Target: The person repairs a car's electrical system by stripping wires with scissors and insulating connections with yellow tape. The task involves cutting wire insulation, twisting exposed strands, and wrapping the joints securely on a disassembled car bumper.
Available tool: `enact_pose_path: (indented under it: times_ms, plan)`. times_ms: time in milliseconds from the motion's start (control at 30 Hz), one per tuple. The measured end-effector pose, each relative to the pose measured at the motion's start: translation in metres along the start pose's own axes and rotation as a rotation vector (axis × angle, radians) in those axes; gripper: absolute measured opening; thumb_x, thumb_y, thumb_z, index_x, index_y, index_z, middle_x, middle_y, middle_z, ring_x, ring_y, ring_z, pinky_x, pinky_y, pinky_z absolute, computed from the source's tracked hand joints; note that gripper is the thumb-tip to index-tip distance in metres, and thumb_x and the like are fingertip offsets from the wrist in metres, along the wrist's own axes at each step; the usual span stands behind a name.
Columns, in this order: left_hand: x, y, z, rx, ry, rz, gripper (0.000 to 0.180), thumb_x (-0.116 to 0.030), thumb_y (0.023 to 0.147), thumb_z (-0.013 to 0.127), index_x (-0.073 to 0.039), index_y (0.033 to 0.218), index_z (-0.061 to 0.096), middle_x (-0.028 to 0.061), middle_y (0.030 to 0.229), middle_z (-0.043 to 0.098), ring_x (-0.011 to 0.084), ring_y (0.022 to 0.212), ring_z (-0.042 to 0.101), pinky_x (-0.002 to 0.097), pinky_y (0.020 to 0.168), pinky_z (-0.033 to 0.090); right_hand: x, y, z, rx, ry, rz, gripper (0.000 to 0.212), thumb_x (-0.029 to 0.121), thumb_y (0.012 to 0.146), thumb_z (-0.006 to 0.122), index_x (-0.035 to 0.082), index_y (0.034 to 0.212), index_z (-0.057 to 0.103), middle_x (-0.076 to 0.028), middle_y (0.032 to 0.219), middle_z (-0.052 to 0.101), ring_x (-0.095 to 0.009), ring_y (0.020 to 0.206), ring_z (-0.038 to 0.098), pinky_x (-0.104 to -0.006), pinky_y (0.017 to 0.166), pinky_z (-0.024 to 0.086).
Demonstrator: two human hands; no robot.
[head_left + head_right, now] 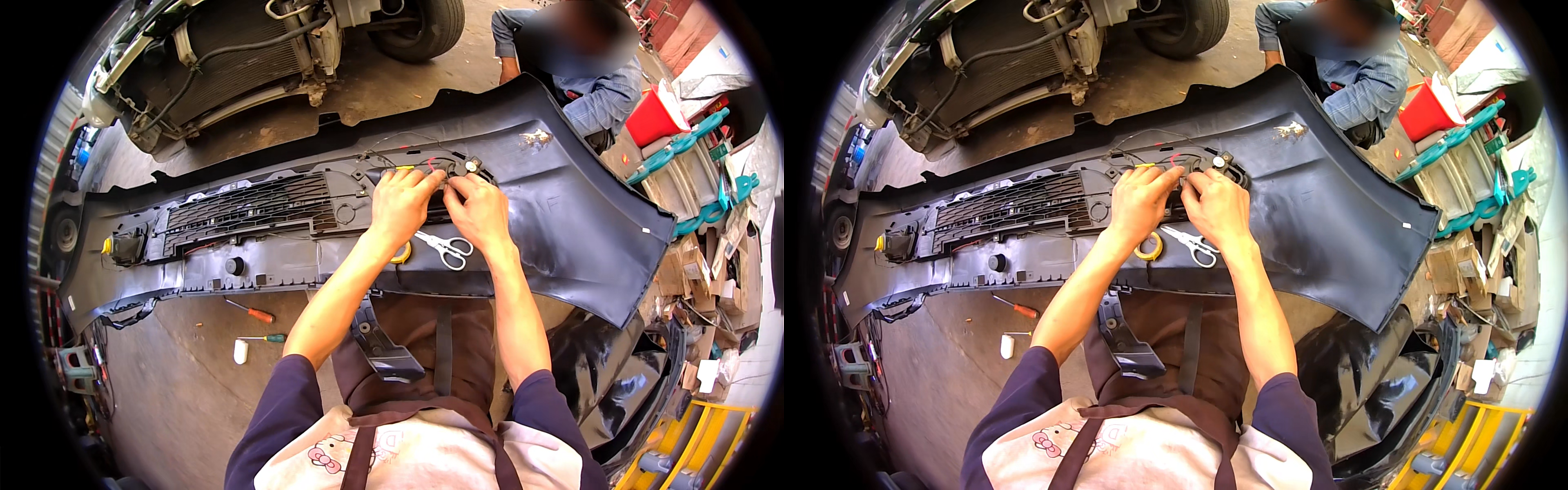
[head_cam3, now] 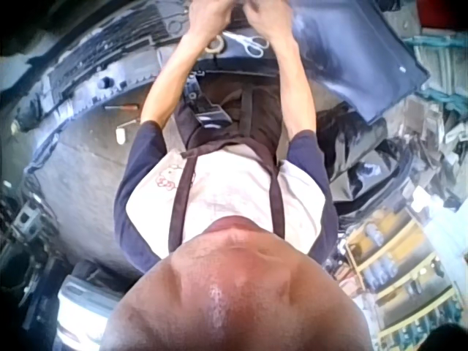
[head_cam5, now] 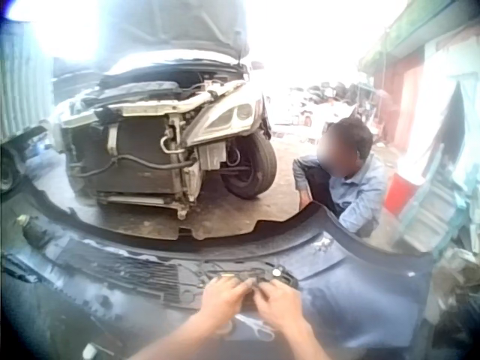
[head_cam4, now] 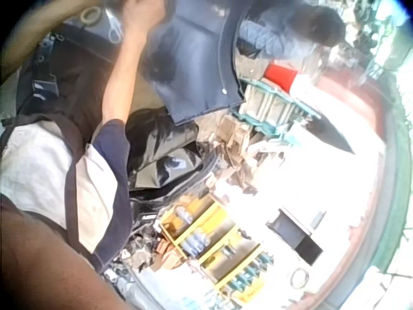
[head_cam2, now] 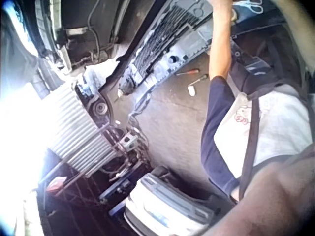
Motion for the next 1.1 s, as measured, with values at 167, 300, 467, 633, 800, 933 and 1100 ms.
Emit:
enact_pose_path:
  times_ms: [167, 300, 467, 633, 800, 933, 1100]
  plan:
    - [0.004, -0.001, 0.007, 0.0, -0.059, -0.038, 0.02, -0.011, 0.084, 0.071, -0.012, 0.103, 0.076, 0.0046, 0.082, 0.067, 0.0269, 0.079, 0.066, 0.0395, 0.07, 0.05, 0.0, 0.0, 0.0, -0.015, 0.035, -0.003, 0.014, 0.019, 0.087, 0.066, 0.005, 0.087, 0.071, -0.013, 0.081, 0.066, -0.036, 0.079, 0.066, -0.0446, 0.068, 0.052]
    - [0.007, 0.0, 0.009, 0.042, -0.206, -0.156, 0.016, -0.009, 0.085, 0.071, -0.008, 0.1, 0.076, 0.0079, 0.088, 0.071, 0.0306, 0.082, 0.069, 0.0394, 0.071, 0.053, -0.005, 0.003, 0.001, 0.003, 0.134, 0.029, 0.018, 0.021, 0.088, 0.065, 0.004, 0.085, 0.07, -0.014, 0.08, 0.065, -0.036, 0.079, 0.066, -0.0456, 0.068, 0.051]
    - [0.011, 0.003, 0.01, 0.089, -0.385, -0.276, 0.015, -0.017, 0.087, 0.072, -0.009, 0.098, 0.076, 0.0076, 0.089, 0.07, 0.0322, 0.082, 0.069, 0.0411, 0.075, 0.052, -0.015, 0.005, 0.005, -0.015, 0.265, 0.078, 0.018, 0.021, 0.087, 0.068, 0.004, 0.09, 0.074, -0.016, 0.081, 0.069, -0.037, 0.078, 0.067, -0.0434, 0.069, 0.052]
    - [0.011, 0.007, 0.004, 0.134, -0.39, -0.291, 0.016, -0.016, 0.086, 0.073, -0.007, 0.099, 0.076, 0.0089, 0.088, 0.07, 0.0312, 0.081, 0.068, 0.0396, 0.074, 0.052, -0.021, 0.007, 0.009, 0.032, 0.382, 0.17, 0.02, 0.022, 0.087, 0.069, 0.003, 0.092, 0.075, -0.017, 0.082, 0.071, -0.034, 0.077, 0.069, -0.0399, 0.069, 0.052]
    - [0.014, 0.008, 0.003, 0.123, -0.285, -0.176, 0.015, -0.014, 0.084, 0.075, -0.007, 0.097, 0.076, 0.0086, 0.083, 0.068, 0.0304, 0.074, 0.065, 0.0386, 0.068, 0.049, -0.02, 0.008, 0.008, 0.078, 0.467, 0.274, 0.021, 0.021, 0.087, 0.069, 0.002, 0.093, 0.075, -0.015, 0.08, 0.071, -0.028, 0.072, 0.069, -0.0363, 0.068, 0.052]
    - [0.014, 0.011, 0.002, 0.074, -0.247, -0.124, 0.012, -0.016, 0.085, 0.074, -0.008, 0.094, 0.076, 0.0079, 0.08, 0.066, 0.0304, 0.072, 0.064, 0.0388, 0.067, 0.048, -0.024, 0.012, 0.01, 0.108, 0.541, 0.387, 0.021, 0.02, 0.089, 0.069, 0.001, 0.095, 0.074, -0.013, 0.08, 0.071, -0.025, 0.072, 0.069, -0.0343, 0.068, 0.052]
    - [0.015, 0.008, 0.007, 0.013, -0.279, -0.186, 0.011, -0.016, 0.085, 0.074, -0.008, 0.093, 0.076, 0.0079, 0.079, 0.066, 0.0297, 0.072, 0.064, 0.0384, 0.067, 0.048, -0.006, 0.007, 0.001, -0.199, 0.279, 0.096, 0.015, 0.013, 0.09, 0.069, 0.002, 0.099, 0.067, -0.011, 0.087, 0.069, -0.027, 0.076, 0.069, -0.037, 0.068, 0.054]
Point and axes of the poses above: each hand's wrist, its own y-axis towards the middle knuckle, its own z-axis out of the palm, x = y × z, the point moved 1 cm from there along y, towards the middle knuckle
